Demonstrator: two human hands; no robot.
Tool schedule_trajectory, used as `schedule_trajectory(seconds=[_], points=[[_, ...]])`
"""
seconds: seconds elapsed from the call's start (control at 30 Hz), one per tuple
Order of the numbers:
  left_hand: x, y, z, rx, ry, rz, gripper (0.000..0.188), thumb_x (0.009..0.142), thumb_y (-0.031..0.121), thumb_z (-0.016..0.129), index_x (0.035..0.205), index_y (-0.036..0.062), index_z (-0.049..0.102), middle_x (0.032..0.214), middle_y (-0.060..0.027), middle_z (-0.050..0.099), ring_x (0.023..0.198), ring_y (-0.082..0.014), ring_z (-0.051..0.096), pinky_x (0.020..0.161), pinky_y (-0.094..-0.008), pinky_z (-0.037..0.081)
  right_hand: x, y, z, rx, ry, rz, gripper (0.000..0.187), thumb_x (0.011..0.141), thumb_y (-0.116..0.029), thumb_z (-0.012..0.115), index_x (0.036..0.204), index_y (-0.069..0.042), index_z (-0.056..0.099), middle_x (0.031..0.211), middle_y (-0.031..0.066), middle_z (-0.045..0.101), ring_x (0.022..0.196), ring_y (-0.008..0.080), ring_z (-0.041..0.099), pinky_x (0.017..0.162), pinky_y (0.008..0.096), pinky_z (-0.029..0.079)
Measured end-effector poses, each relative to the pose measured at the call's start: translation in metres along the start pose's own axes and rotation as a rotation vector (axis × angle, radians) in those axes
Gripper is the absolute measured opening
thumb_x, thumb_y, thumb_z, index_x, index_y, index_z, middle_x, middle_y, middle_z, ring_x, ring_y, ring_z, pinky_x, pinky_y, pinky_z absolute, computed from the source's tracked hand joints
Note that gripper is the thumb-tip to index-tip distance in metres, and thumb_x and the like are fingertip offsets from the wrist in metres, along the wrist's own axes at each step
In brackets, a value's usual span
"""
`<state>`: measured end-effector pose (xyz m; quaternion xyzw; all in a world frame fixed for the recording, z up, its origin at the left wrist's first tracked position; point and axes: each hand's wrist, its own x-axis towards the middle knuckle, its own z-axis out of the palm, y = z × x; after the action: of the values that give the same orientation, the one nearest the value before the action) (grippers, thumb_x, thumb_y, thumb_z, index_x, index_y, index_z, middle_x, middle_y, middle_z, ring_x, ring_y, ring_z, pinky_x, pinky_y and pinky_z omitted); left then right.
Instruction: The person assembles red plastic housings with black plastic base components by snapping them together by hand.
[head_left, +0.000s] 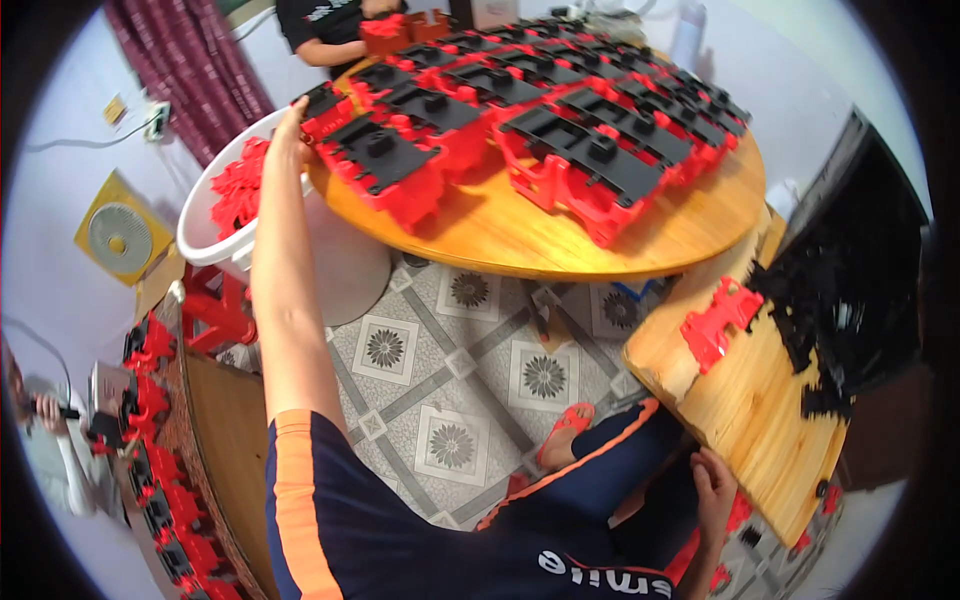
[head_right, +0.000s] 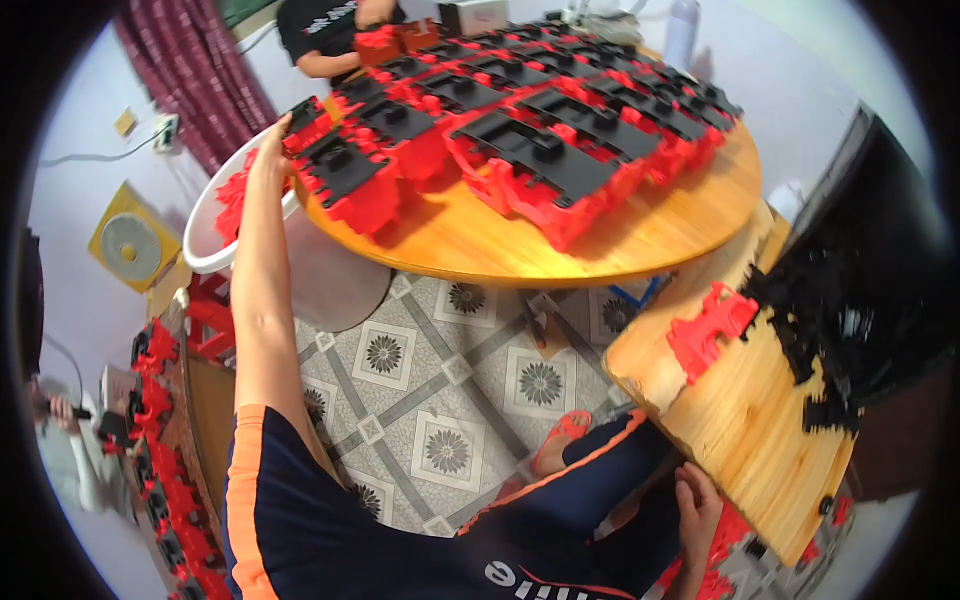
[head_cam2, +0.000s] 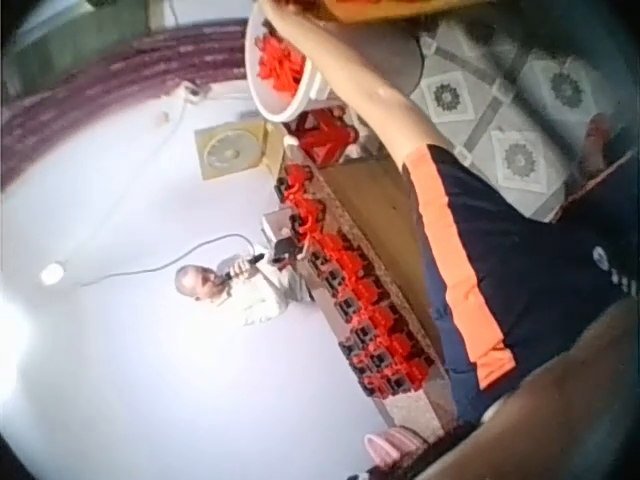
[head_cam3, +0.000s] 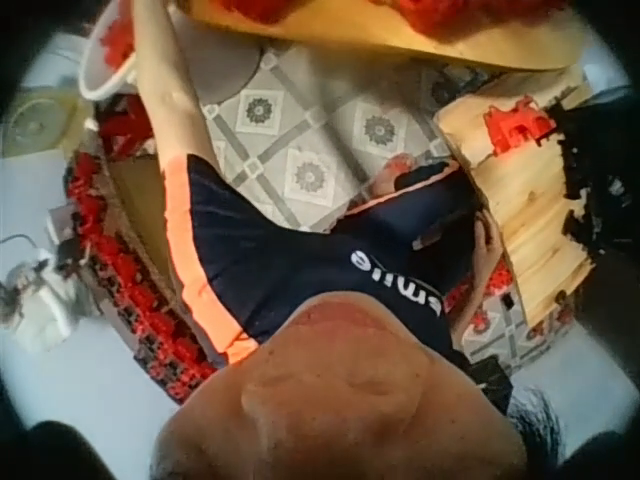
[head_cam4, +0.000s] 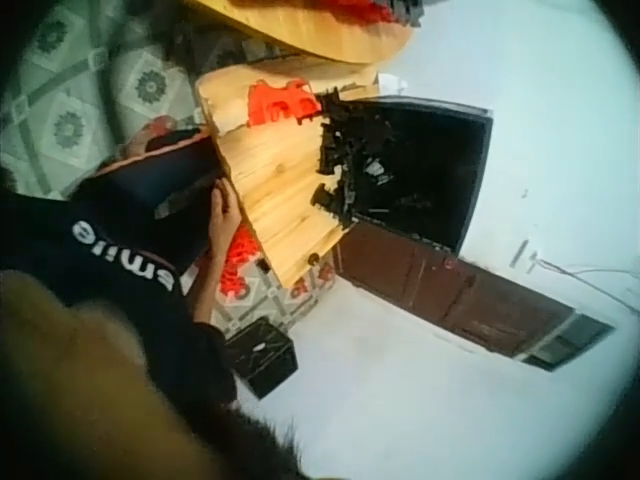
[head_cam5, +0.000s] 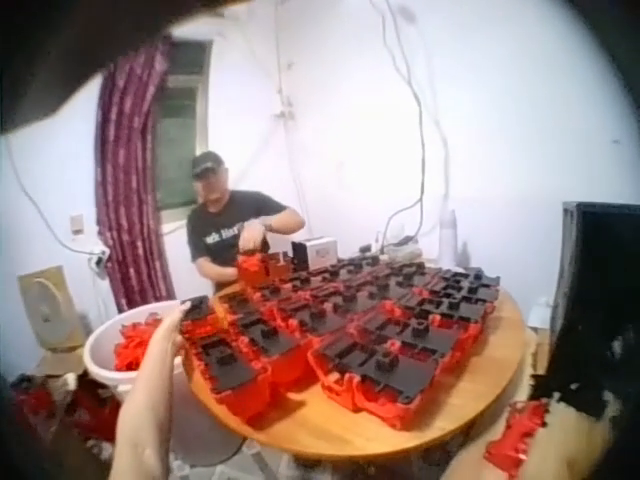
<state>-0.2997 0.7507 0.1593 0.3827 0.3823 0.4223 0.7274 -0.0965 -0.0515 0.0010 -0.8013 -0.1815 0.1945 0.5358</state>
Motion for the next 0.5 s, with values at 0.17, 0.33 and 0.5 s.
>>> schedule_trajectory(seconds=[0.17,0.33,0.5], points=[[-0.025,-0.041,0.015,0.189,0.004,0.386,0.038,0.087,0.030,0.067,0.118,0.0126,0.053,0.108,-0.0157,0.065,0.090,-0.0328,0.066,0.078,-0.0546,0.056,-0.004,0.012,-0.006,-0.042,0.053,0.006,0.030,0.094,-0.009,0.061,0.121,0.004,0.061,0.112,0.0117,0.068,0.105,0.0169,0.063,0.092,0.0277,0.048],[-0.072,0.140,-0.183,-0.112,0.452,0.949,0.038,0.085,0.025,0.066,0.118,0.0117,0.053,0.106,-0.0155,0.064,0.087,-0.0321,0.065,0.076,-0.0540,0.056,0.023,0.012,-0.004,-0.064,0.225,-0.181,0.032,0.092,-0.011,0.064,0.121,0.001,0.061,0.104,0.0117,0.068,0.093,0.0163,0.064,0.084,0.0284,0.050],[-0.298,-0.132,0.108,0.075,0.253,1.720,0.042,0.094,0.025,0.056,0.121,-0.0061,0.046,0.102,-0.0200,0.062,0.089,-0.0291,0.063,0.080,-0.0348,0.055,0.065,-0.007,0.010,-0.144,0.409,-0.412,0.046,0.086,-0.016,0.071,0.127,-0.002,0.057,0.113,0.0150,0.063,0.099,0.0255,0.064,0.085,0.0334,0.051]])
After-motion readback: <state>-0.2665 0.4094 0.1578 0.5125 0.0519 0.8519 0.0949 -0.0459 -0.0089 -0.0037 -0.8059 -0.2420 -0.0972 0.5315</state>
